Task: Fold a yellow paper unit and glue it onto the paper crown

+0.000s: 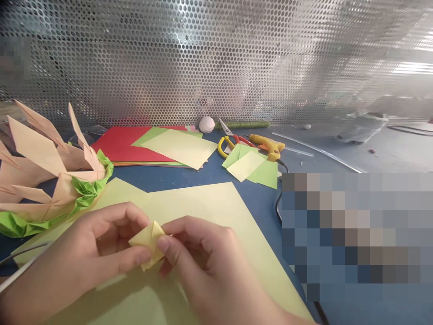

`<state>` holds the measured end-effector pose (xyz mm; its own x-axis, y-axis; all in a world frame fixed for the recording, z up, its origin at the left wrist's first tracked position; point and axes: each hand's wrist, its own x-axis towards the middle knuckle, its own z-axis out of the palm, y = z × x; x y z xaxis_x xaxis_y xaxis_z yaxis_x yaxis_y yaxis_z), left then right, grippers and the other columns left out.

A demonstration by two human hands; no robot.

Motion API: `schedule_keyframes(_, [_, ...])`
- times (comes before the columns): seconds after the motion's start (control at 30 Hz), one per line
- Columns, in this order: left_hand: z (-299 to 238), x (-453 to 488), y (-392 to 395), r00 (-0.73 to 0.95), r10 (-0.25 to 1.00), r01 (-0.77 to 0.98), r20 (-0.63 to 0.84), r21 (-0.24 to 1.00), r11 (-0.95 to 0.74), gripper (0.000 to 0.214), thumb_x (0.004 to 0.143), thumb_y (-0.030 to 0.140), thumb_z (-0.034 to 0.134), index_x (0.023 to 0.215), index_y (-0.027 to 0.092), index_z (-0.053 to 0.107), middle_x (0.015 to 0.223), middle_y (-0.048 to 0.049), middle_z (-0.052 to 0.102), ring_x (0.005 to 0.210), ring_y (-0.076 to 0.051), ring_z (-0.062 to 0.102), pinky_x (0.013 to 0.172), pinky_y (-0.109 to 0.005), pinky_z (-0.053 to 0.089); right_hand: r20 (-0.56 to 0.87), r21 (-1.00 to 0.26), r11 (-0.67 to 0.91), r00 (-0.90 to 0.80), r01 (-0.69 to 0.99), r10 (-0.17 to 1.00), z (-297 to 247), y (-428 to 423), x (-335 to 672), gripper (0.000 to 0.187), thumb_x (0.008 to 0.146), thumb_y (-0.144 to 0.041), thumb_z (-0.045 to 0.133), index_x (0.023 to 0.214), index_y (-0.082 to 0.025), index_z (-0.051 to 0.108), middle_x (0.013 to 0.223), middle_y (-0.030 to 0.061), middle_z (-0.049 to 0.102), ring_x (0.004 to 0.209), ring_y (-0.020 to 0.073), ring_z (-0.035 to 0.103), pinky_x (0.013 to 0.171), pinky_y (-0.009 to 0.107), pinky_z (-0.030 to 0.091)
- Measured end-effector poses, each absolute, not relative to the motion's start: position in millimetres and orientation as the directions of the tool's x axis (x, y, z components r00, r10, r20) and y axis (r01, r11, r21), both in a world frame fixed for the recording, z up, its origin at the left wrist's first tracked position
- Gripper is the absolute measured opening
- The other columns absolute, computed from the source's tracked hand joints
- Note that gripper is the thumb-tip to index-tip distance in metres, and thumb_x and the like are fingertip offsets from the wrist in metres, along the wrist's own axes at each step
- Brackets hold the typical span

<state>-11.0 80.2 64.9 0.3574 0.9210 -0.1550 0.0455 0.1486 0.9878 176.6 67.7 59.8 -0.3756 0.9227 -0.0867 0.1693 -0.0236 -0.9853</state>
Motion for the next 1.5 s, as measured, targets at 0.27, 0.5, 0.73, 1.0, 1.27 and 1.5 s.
schedule_keyframes(0.27, [60.6, -16.1, 81.3, 0.309, 0.935, -0.004, -0.172, 0.983, 0.182, 0.021, 0.073, 0.026, 0.085, 0.085, 0.024, 0.067, 0.073, 0.0079, 0.066, 0.065, -0.007, 0.061, 0.057, -0.011, 0.047, -0.211, -0.976, -0.219, -0.309, 0.01, 0.927, 59.4, 66.5, 173.2, 0.008, 0.088, -0.029, 0.068, 0.095, -0.026, 0.066, 0.069, -0.0053, 0.072, 0.069, 0.0129, 0.07, 0.066, 0.02, 0.054])
schedule_keyframes(0.5, [67.9, -12.1, 82.7, 0.383, 0.898, -0.041, -0.217, 0.967, 0.251, 0.012, 0.078, 0.02, 0.08, 0.078, 0.022, 0.068, 0.068, 0.0087, 0.069, 0.064, -0.007, 0.065, 0.058, -0.012, 0.048, -0.187, -0.978, -0.206, -0.373, -0.013, 0.909, 59.7, 68.6, 176.9, 0.017, 0.095, -0.024, 0.061, 0.112, -0.025, 0.061, 0.076, -0.0041, 0.074, 0.076, 0.0129, 0.073, 0.07, 0.021, 0.055])
schedule_keyframes(0.73, [67.7, -11.7, 81.2, 0.37, 0.907, 0.001, -0.202, 0.976, 0.217, 0.017, 0.074, 0.014, 0.079, 0.071, 0.021, 0.064, 0.064, 0.0097, 0.067, 0.06, -0.007, 0.06, 0.055, -0.013, 0.044, -0.196, -0.978, -0.21, -0.378, 0.004, 0.905, 59.2, 67.0, 175.9, 0.016, 0.092, -0.021, 0.063, 0.108, -0.026, 0.065, 0.075, -0.0037, 0.076, 0.078, 0.0144, 0.074, 0.073, 0.023, 0.055])
schedule_keyframes(1.0, [68.8, -11.7, 81.2, 0.325, 0.912, 0.024, -0.251, 0.966, 0.257, 0.025, 0.061, 0.008, 0.084, 0.061, 0.019, 0.061, 0.057, 0.01, 0.06, 0.055, -0.006, 0.052, 0.051, -0.012, 0.04, -0.218, -0.975, -0.211, -0.408, 0.063, 0.887, 59.6, 66.7, 175.2, 0.015, 0.091, -0.031, 0.064, 0.103, -0.022, 0.065, 0.088, 0.0034, 0.08, 0.082, 0.0164, 0.073, 0.07, 0.022, 0.054])
schedule_keyframes(1.27, [68.7, -8.3, 78.3, 0.344, 0.902, 0.112, -0.262, 0.965, 0.237, 0.026, 0.063, 0.014, 0.082, 0.061, 0.019, 0.056, 0.058, 0.0086, 0.056, 0.057, -0.008, 0.05, 0.052, -0.015, 0.038, -0.111, -0.981, -0.029, -0.428, 0.193, 0.897, 63.9, 63.8, 172.7, 0.014, 0.089, -0.031, 0.062, 0.097, -0.02, 0.065, 0.085, 0.0061, 0.076, 0.077, 0.0209, 0.069, 0.067, 0.03, 0.053])
schedule_keyframes(1.5, [68.1, -9.2, 79.0, 0.388, 0.889, 0.351, -0.244, 0.931, 0.102, 0.019, 0.071, 0.024, 0.071, 0.064, 0.021, 0.053, 0.059, 0.0077, 0.052, 0.058, -0.012, 0.047, 0.053, -0.021, 0.037, -0.112, -0.968, -0.017, -0.366, 0.251, 0.924, 62.1, 61.8, 170.7, 0.016, 0.089, -0.034, 0.061, 0.079, -0.022, 0.064, 0.073, 0.0014, 0.071, 0.065, 0.0157, 0.063, 0.057, 0.024, 0.046])
